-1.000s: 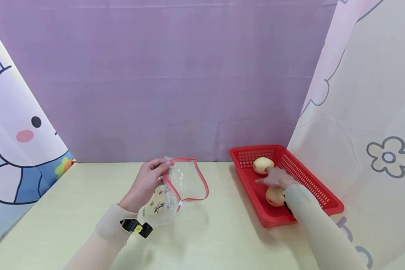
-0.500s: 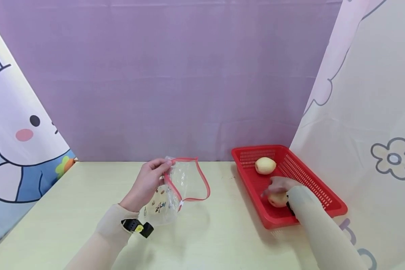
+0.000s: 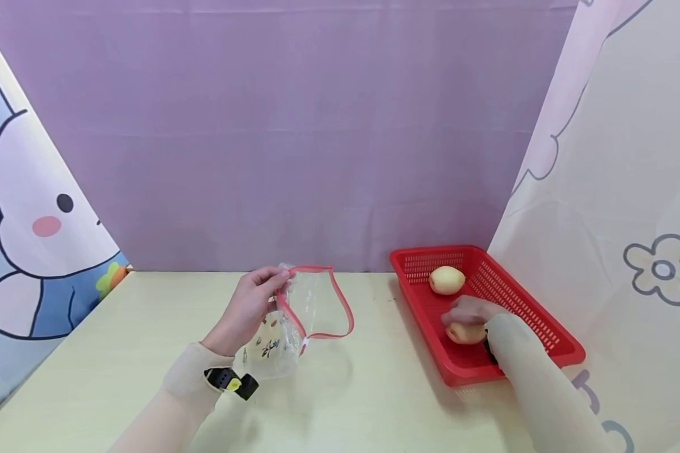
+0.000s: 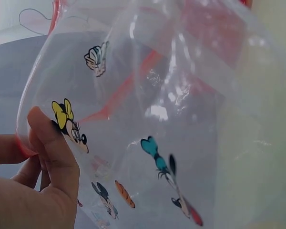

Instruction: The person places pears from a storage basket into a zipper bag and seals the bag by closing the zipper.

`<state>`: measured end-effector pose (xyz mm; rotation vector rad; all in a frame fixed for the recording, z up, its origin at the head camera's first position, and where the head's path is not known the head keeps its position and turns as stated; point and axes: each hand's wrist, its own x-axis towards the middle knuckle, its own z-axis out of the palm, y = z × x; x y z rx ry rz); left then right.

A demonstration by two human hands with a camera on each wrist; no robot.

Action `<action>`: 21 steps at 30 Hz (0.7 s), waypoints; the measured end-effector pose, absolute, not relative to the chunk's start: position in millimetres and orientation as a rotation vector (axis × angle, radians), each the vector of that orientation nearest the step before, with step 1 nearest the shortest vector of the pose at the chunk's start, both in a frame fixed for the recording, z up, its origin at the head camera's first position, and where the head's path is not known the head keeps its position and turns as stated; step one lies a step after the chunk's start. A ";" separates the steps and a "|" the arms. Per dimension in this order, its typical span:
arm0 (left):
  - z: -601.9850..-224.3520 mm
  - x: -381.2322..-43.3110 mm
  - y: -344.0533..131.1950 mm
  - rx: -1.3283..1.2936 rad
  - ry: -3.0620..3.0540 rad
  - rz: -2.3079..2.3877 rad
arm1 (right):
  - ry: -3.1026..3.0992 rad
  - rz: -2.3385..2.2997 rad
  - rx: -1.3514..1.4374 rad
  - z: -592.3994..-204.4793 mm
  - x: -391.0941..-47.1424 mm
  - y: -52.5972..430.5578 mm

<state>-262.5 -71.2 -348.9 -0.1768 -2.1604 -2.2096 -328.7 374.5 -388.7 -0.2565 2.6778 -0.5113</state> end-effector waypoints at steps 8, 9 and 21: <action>-348.1 -263.2 -71.2 -0.191 -2.154 -2.208 | 2.746 -0.655 -0.267 -384.0 -330.7 370.3; -347.8 -263.1 -71.1 -0.194 -2.153 -2.207 | 2.755 -0.679 -0.280 -383.0 -331.0 369.6; -349.2 -266.3 -70.1 -0.207 -2.140 -2.237 | 2.747 -0.902 -0.147 -363.7 -330.8 360.7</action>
